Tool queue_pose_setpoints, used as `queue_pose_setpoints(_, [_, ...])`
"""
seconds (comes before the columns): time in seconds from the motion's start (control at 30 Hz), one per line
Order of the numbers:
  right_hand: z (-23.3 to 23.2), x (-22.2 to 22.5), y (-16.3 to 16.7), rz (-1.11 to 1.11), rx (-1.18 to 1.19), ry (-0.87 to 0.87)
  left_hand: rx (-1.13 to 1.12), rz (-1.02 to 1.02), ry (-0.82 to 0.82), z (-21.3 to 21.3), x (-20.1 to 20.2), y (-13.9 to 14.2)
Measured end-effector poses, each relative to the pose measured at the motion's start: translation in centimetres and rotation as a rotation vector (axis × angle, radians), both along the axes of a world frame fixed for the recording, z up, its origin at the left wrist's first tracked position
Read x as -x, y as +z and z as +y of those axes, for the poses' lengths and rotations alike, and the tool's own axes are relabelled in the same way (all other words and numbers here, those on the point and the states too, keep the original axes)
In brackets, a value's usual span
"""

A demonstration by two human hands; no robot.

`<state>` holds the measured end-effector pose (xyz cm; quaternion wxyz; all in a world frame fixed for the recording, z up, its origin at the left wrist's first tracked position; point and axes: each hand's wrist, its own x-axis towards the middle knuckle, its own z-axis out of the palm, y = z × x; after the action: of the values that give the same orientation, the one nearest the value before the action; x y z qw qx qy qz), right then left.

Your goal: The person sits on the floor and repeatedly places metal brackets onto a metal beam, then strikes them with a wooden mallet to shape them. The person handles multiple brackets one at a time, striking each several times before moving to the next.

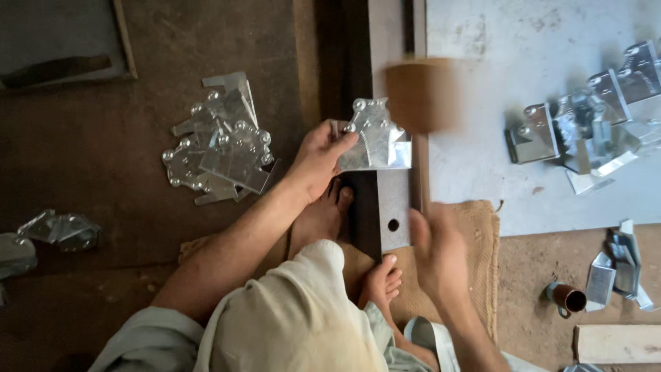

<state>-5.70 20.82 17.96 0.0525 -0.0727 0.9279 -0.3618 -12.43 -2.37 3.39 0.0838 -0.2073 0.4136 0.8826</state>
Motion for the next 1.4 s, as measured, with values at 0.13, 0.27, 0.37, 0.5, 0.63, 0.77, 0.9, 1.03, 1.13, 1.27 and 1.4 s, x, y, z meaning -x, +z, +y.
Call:
queue_pose_setpoints(0.13, [-0.4, 0.9, -1.1, -0.157, -0.147, -0.126, -0.02, 0.065, 0.058, 0.3, 0.0, 0.1])
queue_pose_setpoints(0.27, [0.2, -0.5, -0.1, -0.313, -0.236, -0.047, -0.109, 0.094, 0.077, 0.3, -0.4, -0.3])
queue_pose_setpoints(0.37, [0.0, -0.9, 0.8, -0.291, -0.067, -0.211, 0.134, -0.115, 0.003, 0.4, -0.4, -0.6])
queue_pose_setpoints(0.5, [-0.1, -0.3, 0.5, -0.172, -0.061, -0.083, -0.045, -0.008, 0.044, 0.7, -0.4, -0.7])
queue_pose_setpoints(0.63, [0.7, -0.2, -0.7, -0.28, -0.058, -0.22, 0.073, 0.1, 0.069, 0.7, -0.4, -0.7])
queue_pose_setpoints(0.77, [1.6, -1.2, -1.2, -0.195, -0.133, -0.094, 0.018, 0.025, 0.039, 0.7, -0.6, -0.6])
queue_pose_setpoints(0.9, [2.0, -1.4, -1.1, -0.335, -0.166, -0.174, -0.056, 0.049, 0.066, 0.8, -0.6, -0.2])
queue_pose_setpoints(1.03, [2.7, -2.6, -1.1, -0.281, -0.161, -0.094, -0.003, 0.002, 0.05, 1.0, -0.6, 0.3])
queue_pose_setpoints(1.13, [3.1, -3.6, -1.5, -0.287, -0.212, -0.133, 0.089, -0.075, 0.017, 0.8, -0.6, -0.1])
queue_pose_setpoints(1.27, [3.2, -4.3, -2.0, -0.146, 0.062, -0.125, -0.148, 0.079, 0.056, 0.7, -0.8, -0.8])
queue_pose_setpoints(1.4, [4.3, -3.4, -1.9, -0.326, -0.301, -0.101, -0.054, -0.003, 0.064, 1.1, -0.9, -0.1])
